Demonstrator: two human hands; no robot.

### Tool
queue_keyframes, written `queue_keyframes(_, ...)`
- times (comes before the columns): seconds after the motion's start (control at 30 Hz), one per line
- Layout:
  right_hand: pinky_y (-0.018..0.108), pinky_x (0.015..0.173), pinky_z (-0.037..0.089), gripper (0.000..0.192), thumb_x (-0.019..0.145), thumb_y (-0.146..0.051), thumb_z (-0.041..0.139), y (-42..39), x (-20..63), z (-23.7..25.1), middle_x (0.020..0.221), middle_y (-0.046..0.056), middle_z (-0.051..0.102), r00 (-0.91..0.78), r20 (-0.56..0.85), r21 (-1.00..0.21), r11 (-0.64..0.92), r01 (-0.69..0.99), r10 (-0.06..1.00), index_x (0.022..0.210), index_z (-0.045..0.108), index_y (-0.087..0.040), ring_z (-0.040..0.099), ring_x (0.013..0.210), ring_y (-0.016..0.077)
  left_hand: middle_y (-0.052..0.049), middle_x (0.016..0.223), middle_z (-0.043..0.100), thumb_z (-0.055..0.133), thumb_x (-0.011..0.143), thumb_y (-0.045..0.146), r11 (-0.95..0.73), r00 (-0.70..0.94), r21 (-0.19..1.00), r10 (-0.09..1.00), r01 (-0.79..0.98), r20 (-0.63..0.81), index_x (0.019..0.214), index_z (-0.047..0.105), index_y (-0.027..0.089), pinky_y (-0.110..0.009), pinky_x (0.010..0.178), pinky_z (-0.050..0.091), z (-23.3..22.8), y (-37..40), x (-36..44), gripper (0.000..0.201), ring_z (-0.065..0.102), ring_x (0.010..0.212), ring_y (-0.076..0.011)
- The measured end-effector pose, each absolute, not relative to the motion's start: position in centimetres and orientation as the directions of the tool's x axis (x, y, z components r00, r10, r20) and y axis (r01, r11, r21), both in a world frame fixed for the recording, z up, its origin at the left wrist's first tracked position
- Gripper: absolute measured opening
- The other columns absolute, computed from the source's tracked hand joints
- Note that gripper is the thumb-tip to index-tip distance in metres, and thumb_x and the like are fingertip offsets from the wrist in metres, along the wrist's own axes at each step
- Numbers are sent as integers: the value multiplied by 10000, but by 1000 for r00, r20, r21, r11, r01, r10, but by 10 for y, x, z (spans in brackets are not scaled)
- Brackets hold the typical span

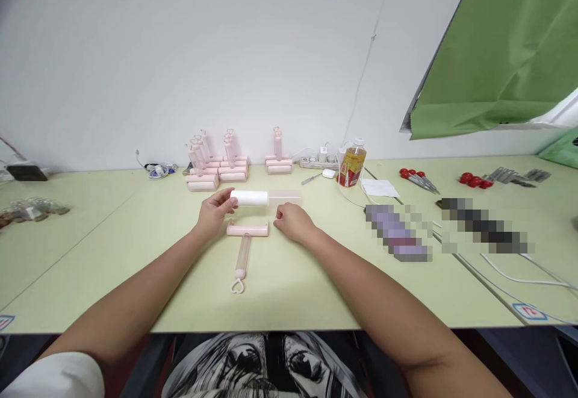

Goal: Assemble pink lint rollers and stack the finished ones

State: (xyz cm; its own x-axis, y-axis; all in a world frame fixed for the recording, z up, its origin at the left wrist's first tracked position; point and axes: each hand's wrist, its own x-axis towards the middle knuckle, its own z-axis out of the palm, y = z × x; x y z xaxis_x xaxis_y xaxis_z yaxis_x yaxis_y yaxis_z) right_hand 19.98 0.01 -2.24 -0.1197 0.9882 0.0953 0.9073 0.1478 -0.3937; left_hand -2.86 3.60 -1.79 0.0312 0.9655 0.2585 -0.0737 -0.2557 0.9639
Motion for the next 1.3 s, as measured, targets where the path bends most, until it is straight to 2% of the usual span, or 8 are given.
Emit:
queue_keyframes(0.3,264,683,386,183,833,-291,614,7,202,-26,991,62,715,-180,109,-383,208,900,978,941,716,-185,629,907,207,-16,791,622,810,588,475,-247,25,967,968,-71,249,1070,677,137,-277,587,470,-17,35,-28,604,592,659,-137)
queue_keyframes(0.53,277,718,418,289,879,-382,554,7,200,-31,1142,92,622,-221,111,-352,246,903,969,1014,725,-192,631,877,199,-22,805,635,808,594,466,-250,28,965,967,-76,252,1069,685,148,-273,584,472,-18,36,-29,585,595,657,-136)
queue_keyframes(0.67,294,736,423,329,942,-292,422,5,200,-34,1139,115,586,-245,124,-294,272,916,961,1096,695,-195,622,892,210,-25,810,642,810,593,464,-252,28,965,967,-70,255,1067,690,152,-270,581,476,-18,35,-28,580,596,655,-135)
queue_keyframes(0.83,300,768,432,331,938,-204,402,7,202,-35,1213,129,579,-231,133,-320,262,910,964,1137,664,-175,614,940,223,-26,800,644,804,606,467,-252,18,966,967,-55,253,1083,686,147,-273,588,470,-19,36,-29,587,603,651,-140)
queue_keyframes(1.0,323,842,442,354,920,-182,419,5,201,-31,1185,137,632,-155,258,-463,263,847,954,1203,629,-150,605,1003,235,-14,779,637,802,607,468,-254,18,966,967,-57,255,1077,680,140,-281,613,472,-19,36,-29,586,610,645,-137)
queue_keyframes(1.1,311,753,475,426,904,-261,465,1,197,-29,1129,90,666,-45,317,-644,250,723,947,1314,544,-178,623,771,172,-4,763,634,806,595,466,-236,25,969,971,-77,238,1062,668,138,-289,624,483,-18,35,-28,588,611,629,-133)
queue_keyframes(1.17,295,657,480,506,876,-337,522,-1,195,-29,1102,72,672,-5,317,-740,250,625,949,1362,493,-197,572,611,126,-6,765,644,812,584,462,-231,31,968,972,-102,235,1032,655,139,-299,633,495,-19,34,-26,574,610,618,-131)
queue_keyframes(1.3,282,622,478,567,836,-388,584,-2,193,-32,1057,74,678,-32,335,-804,303,512,942,1360,494,-192,546,591,110,-16,793,658,828,561,438,-233,46,960,969,-156,243,953,614,151,-299,626,510,-20,34,-24,531,607,623,-127)
